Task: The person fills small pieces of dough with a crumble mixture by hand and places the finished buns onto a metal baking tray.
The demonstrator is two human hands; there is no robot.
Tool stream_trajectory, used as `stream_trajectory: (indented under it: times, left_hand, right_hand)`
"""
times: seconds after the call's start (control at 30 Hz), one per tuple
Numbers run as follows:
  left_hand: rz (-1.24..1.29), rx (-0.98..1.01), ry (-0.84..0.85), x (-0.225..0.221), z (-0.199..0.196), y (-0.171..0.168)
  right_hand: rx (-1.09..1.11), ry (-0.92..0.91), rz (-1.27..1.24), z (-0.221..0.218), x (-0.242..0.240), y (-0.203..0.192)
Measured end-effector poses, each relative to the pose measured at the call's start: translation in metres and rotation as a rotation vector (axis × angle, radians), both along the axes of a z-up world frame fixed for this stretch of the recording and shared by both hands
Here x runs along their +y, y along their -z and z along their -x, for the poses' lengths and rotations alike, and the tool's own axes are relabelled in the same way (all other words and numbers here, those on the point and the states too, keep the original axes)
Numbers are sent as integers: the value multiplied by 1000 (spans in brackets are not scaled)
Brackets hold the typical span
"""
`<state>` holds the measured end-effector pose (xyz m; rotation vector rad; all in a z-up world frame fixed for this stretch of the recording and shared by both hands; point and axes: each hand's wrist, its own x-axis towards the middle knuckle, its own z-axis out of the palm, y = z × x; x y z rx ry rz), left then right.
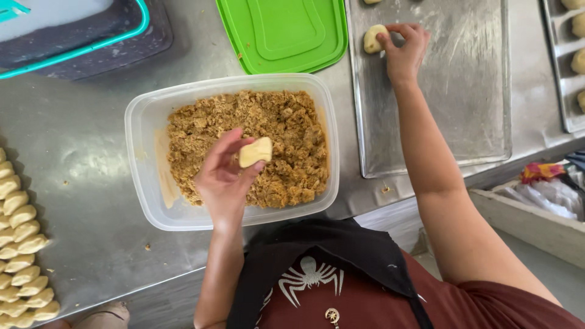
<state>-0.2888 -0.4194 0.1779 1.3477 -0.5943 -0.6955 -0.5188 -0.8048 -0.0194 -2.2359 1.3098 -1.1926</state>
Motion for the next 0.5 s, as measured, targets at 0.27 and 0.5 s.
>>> stream_trajectory:
  times: [0.27, 0.5]
  left_hand:
    - [58, 532, 169, -15, 16, 57]
    - [288, 533, 115, -21, 19, 46]
  right_hand:
    - [-73, -101, -183, -9, -12, 6]
    - [-161, -144, 75, -55, 58, -88]
